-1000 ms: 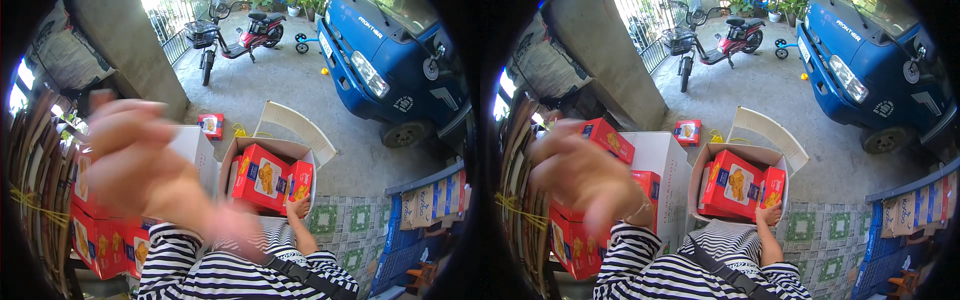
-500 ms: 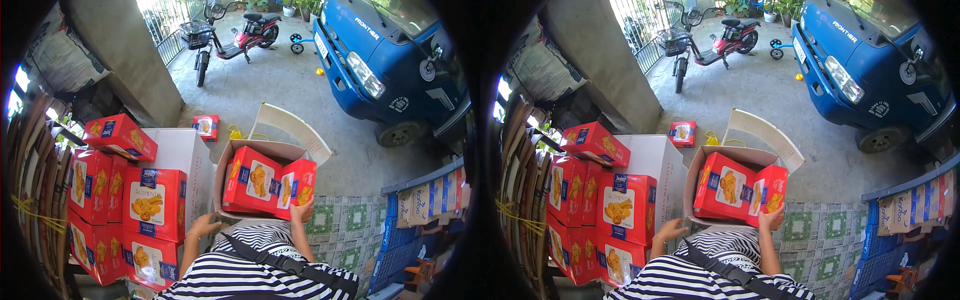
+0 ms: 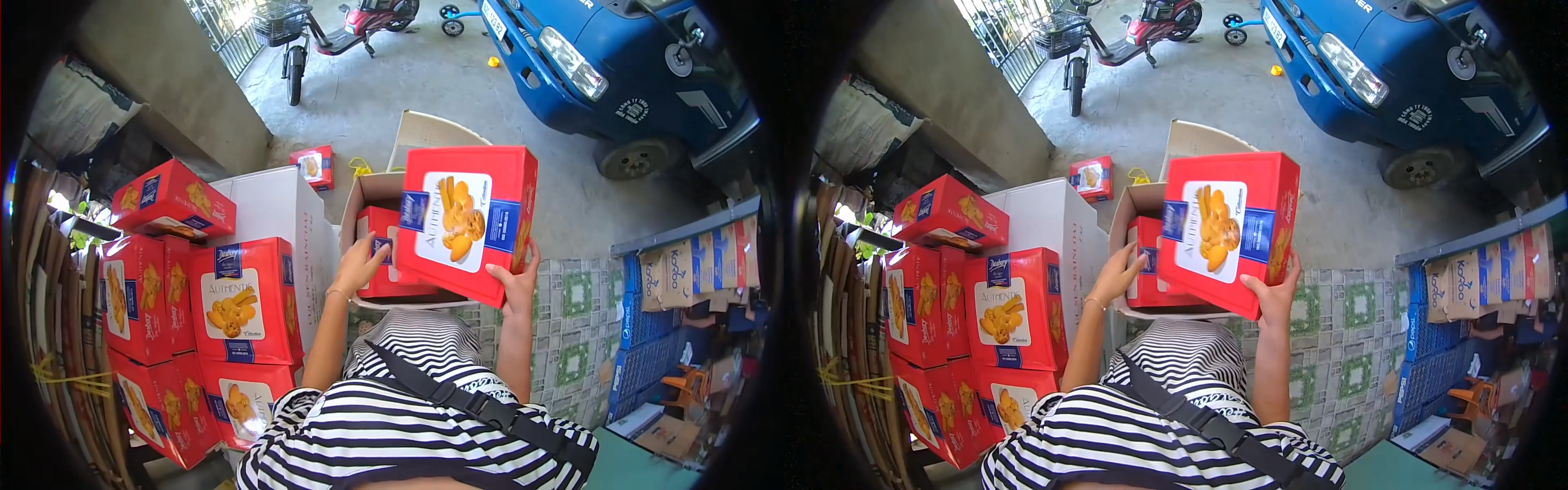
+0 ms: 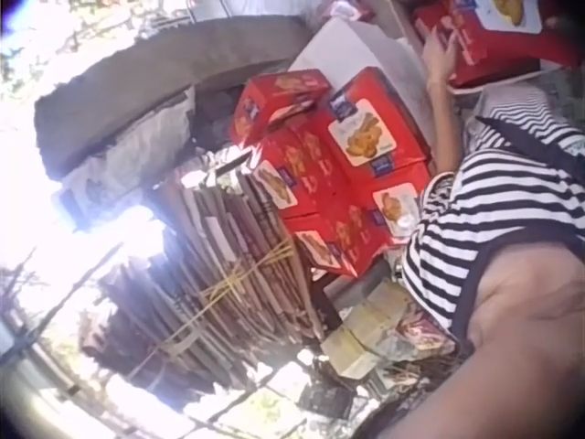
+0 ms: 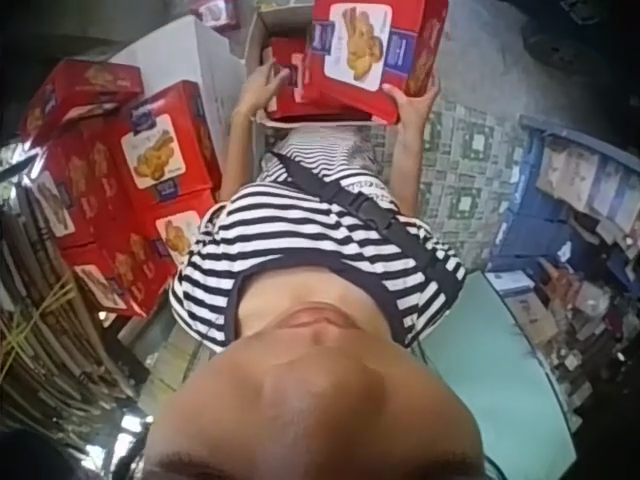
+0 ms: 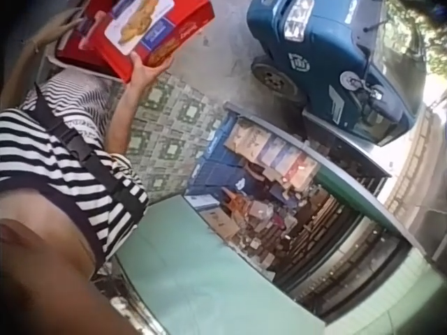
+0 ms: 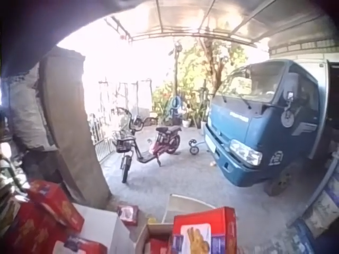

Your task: Packing smaller boxes of cookies into a larger plastic container.

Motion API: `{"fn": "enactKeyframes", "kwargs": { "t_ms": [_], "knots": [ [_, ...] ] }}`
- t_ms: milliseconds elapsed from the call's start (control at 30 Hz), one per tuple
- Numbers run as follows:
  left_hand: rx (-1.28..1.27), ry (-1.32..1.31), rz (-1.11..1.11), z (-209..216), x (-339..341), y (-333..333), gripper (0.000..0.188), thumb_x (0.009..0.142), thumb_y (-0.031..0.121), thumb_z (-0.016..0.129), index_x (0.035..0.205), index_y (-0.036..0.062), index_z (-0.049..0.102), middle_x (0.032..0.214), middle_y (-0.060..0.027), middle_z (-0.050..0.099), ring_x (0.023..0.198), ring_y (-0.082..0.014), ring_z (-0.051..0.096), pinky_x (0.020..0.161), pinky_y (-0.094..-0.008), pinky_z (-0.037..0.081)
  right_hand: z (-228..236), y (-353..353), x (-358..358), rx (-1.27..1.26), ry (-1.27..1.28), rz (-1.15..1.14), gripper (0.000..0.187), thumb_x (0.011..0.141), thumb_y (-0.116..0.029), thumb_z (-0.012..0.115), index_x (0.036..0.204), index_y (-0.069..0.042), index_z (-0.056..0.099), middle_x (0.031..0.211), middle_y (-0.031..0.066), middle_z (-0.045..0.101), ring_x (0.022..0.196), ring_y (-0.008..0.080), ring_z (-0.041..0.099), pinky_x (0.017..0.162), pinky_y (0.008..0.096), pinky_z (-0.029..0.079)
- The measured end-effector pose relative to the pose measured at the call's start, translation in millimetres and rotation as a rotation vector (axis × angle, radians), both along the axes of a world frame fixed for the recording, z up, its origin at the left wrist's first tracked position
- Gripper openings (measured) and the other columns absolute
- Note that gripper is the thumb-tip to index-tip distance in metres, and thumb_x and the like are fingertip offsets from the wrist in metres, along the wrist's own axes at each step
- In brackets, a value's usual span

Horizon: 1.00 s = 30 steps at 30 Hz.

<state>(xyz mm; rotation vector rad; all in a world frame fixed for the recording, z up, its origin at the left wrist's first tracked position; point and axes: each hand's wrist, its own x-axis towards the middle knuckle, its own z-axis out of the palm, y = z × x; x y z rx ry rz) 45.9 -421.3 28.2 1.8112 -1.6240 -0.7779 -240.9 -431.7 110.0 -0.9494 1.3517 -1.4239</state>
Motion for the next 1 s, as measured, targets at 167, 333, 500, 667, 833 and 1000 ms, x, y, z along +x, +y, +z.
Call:
{"fn": "enactKeyframes", "kwargs": {
  "t_ms": [167, 333, 500, 667, 833, 1000],
  "knots": [
    [0.111, 0.574, 0.241, 24, 1, 23, 0.051, 0.086, 0.043, 0.046, 0.106, -0.0036, 0.049, 0.1, -0.0169, 0.058, 0.094, -0.0225, 0.055, 0.083, -0.0325, 0.041, 16, 21, 20, 0.213, -0.293, 0.165, 0.084, 0.062, 0.003, 0.068, 0.131, -0.009, 0.022, 0.105, 0.0138, 0.053, 0.096, 0.0241, 0.054, 0.083, 0.0362, 0.047],
    [0.191, 0.616, 0.282, 36, 35, 70, 0.054, 0.081, 0.043, 0.056, 0.109, -0.0036, 0.051, 0.097, -0.0113, 0.059, 0.088, -0.014, 0.055, 0.079, -0.0277, 0.043, 36, 23, 40, 0.207, -0.304, 0.366, 0.078, 0.068, 0.001, 0.064, 0.133, -0.007, 0.022, 0.107, 0.016, 0.053, 0.098, 0.0228, 0.054, 0.084, 0.0333, 0.045],
    [0.047, 0.646, 0.445, 90, 49, 134, 0.071, 0.075, 0.048, 0.06, 0.117, -0.0071, 0.043, 0.107, -0.0179, 0.055, 0.098, -0.0204, 0.053, 0.086, -0.0302, 0.04, 71, 21, 75, 0.062, -0.215, 0.674, 0.079, 0.067, -0.002, 0.061, 0.134, -0.003, 0.021, 0.112, 0.0165, 0.051, 0.105, 0.0233, 0.051, 0.092, 0.0349, 0.038],
    [-0.172, 0.37, 0.599, 154, 60, 222, 0.085, 0.068, 0.048, 0.066, 0.127, -0.0049, 0.033, 0.118, -0.0207, 0.049, 0.111, -0.0276, 0.048, 0.091, -0.0359, 0.038, 81, 4, 126, 0.081, -0.21, 0.919, 0.073, 0.068, -0.011, 0.058, 0.131, 0.002, 0.025, 0.124, 0.0166, 0.04, 0.116, 0.0245, 0.042, 0.097, 0.034, 0.032],
    [-0.205, 0.201, 0.819, 177, 66, 319, 0.082, 0.062, 0.044, 0.071, 0.12, -0.0059, 0.041, 0.106, -0.0183, 0.055, 0.097, -0.026, 0.056, 0.086, -0.0344, 0.041, 100, 27, 183, 0.122, -0.348, 1.26, 0.071, 0.069, -0.007, 0.053, 0.133, 0.002, 0.022, 0.128, 0.016, 0.037, 0.119, 0.0241, 0.038, 0.1, 0.0342, 0.028],
    [-0.019, 0.113, 0.925, 216, 40, 375, 0.085, 0.062, 0.041, 0.071, 0.125, -0.0034, 0.036, 0.11, -0.0194, 0.055, 0.101, -0.0339, 0.054, 0.089, -0.0358, 0.04, 121, 84, 225, 0.25, -0.293, 1.446, 0.077, 0.069, -0.007, 0.055, 0.135, 0.0, 0.018, 0.133, 0.0141, 0.033, 0.122, 0.0242, 0.034, 0.102, 0.0343, 0.025]
  ]
}}
